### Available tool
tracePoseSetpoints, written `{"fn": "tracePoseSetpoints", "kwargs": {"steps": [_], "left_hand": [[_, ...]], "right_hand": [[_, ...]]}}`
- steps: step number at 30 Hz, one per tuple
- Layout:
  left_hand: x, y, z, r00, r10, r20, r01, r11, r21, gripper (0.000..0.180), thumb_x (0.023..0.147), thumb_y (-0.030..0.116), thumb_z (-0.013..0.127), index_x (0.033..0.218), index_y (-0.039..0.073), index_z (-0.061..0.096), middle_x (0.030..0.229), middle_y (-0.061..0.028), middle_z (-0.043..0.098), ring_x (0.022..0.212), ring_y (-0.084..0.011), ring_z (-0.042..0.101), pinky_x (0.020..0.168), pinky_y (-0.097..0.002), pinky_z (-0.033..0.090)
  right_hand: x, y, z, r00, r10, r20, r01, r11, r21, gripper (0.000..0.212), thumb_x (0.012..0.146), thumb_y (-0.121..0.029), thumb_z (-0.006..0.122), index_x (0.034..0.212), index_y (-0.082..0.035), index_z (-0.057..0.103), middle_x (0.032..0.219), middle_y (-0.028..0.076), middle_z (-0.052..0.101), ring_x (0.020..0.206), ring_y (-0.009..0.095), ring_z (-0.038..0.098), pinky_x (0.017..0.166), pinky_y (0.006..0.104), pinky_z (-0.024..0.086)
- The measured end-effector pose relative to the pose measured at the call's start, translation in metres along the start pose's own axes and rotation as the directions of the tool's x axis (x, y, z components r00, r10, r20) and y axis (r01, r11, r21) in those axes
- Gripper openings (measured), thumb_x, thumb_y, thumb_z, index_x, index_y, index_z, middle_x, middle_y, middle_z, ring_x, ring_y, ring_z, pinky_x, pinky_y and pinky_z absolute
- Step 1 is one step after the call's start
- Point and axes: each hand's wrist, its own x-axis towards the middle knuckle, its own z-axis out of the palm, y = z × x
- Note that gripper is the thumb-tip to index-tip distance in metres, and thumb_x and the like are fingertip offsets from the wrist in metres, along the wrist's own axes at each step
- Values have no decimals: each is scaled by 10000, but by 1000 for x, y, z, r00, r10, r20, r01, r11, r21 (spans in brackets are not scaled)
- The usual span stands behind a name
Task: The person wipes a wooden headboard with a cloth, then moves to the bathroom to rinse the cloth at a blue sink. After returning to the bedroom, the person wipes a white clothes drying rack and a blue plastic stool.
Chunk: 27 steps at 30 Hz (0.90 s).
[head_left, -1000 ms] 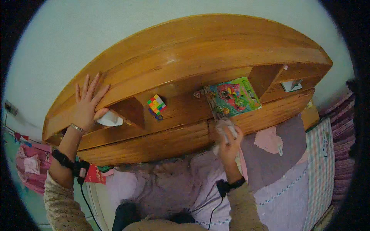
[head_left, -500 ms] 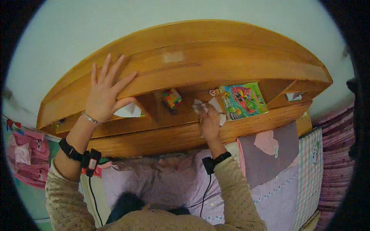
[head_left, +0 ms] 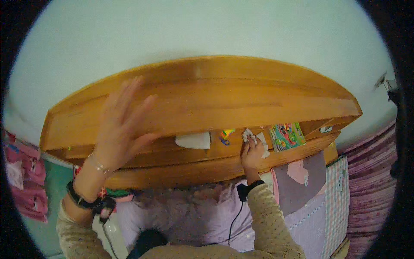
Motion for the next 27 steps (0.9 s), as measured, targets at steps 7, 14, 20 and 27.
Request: {"fn": "tracePoseSetpoints", "kwargs": {"steps": [7, 14, 20, 27], "left_hand": [[-73, -101, -34, 945, -96, 312, 25, 974, 224, 864, 777, 744, 359, 1367, 119, 439, 1492, -219, 245, 1369, -434, 214, 1081, -561, 175], [-98, -114, -26, 903, -97, 418, 32, 987, 160, 940, 756, 758, 415, 1473, 185, 215, 1521, -264, 52, 1382, -492, 79, 1085, -627, 89], [-89, -123, -25, 823, 28, 568, -236, 926, 296, 973, 721, 661, 507, 1483, 160, 167, 1511, -290, 48, 1385, -497, 47, 1086, -635, 81], [-83, -100, -23, 860, -72, 505, -211, 851, 480, 929, 758, 487, 509, 1487, 75, 105, 1536, -231, 16, 1405, -449, 21, 1119, -582, 25]], "right_hand": [[-33, 50, 28, 994, 98, 55, -98, 995, -9, 365, 903, -260, 493, 1160, -13, 569, 1238, 217, 468, 1041, 404, 453, 914, 545, 361], [-51, 59, 59, 968, 243, 66, -251, 918, 306, 325, 887, -257, 511, 1097, -29, 606, 1199, 185, 507, 1043, 382, 473, 917, 501, 376], [-47, 46, 37, 970, 244, 6, -242, 961, 136, 249, 860, -217, 538, 1033, -68, 637, 1150, 154, 543, 1032, 366, 493, 903, 475, 386], [1, -5, 3, 990, 139, -35, -138, 990, 9, 212, 839, -160, 561, 1029, -116, 644, 1127, 134, 549, 1017, 348, 504, 868, 452, 399]]}}
